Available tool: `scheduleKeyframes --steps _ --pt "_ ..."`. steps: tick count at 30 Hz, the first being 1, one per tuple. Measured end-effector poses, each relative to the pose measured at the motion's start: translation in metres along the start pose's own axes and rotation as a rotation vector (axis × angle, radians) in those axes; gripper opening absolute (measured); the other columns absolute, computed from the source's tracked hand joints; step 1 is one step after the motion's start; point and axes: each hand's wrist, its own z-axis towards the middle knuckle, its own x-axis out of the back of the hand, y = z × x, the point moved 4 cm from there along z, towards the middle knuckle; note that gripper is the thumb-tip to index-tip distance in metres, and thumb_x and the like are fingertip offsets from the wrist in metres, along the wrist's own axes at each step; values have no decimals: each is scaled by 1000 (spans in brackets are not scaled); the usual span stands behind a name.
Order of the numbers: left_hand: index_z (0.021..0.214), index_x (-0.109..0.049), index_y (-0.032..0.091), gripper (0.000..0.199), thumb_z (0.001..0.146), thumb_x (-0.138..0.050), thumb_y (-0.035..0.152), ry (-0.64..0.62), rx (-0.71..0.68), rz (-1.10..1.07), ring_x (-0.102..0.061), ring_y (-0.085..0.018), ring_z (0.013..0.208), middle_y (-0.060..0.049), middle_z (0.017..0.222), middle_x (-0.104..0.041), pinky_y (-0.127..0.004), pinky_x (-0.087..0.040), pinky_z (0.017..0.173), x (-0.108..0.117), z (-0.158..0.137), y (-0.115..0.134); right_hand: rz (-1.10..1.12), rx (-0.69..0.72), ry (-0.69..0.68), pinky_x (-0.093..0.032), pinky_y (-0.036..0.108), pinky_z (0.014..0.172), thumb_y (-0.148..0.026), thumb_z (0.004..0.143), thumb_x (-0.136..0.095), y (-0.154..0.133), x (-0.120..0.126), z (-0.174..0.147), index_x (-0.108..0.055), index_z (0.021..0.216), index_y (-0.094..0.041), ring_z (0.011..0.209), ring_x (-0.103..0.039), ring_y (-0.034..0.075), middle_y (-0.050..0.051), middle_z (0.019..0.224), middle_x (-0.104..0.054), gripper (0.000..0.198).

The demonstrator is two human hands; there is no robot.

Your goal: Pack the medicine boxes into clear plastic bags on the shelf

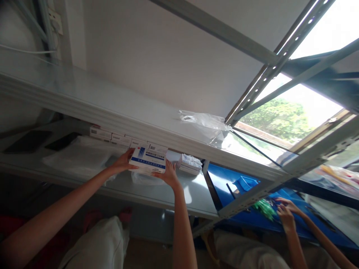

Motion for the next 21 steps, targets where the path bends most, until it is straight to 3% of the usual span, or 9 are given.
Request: scheduleKeyframes --steps 4,9,13,16,18,21 --pt "120 -45 20 79 52 -82 34 31 25 -52 -58 -28 111 -12 121 -59 -41 -48 93 -1 4 -7 69 -21 -51 -28 56 107 -46 56 -83 -3 4 0 -33 143 -26 130 -39 34 12 138 -46 102" --pt "115 -53 16 70 56 -78 42 64 46 -150 -60 -29 108 -11 115 -65 -42 -47 94 -3 3 -21 308 55 -117 -40 44 101 -41 61 -80 8 8 -7 -23 147 -30 127 -45 25 9 139 -46 104" --pt "115 -53 15 72 56 -77 50 104 81 -214 -62 -30 104 -12 112 -67 -44 -49 93 1 -2 -29 352 -77 -56 -48 44 92 -45 69 -73 47 -2 -18 -48 135 -22 110 -59 26 10 121 -62 74" --pt "117 -52 19 73 57 -75 54 136 95 -169 -62 -29 106 -10 114 -67 -43 -49 93 8 -5 -27 348 -165 -20 -51 44 85 -46 78 -63 70 -13 -25 -57 124 -21 96 -65 26 10 108 -68 53" --pt "119 -51 20 74 58 -75 54 132 86 -160 -61 -29 109 -10 118 -66 -42 -49 93 12 -6 -23 313 -204 15 -50 46 85 -48 81 -58 79 -19 -29 -57 123 -23 97 -65 27 10 109 -68 49" --pt "119 -52 19 74 56 -77 50 138 76 -183 -60 -30 111 -11 120 -65 -41 -49 93 18 -8 -19 281 -250 128 -50 49 85 -54 81 -54 86 -20 -37 -51 129 -23 102 -62 30 13 120 -62 58"
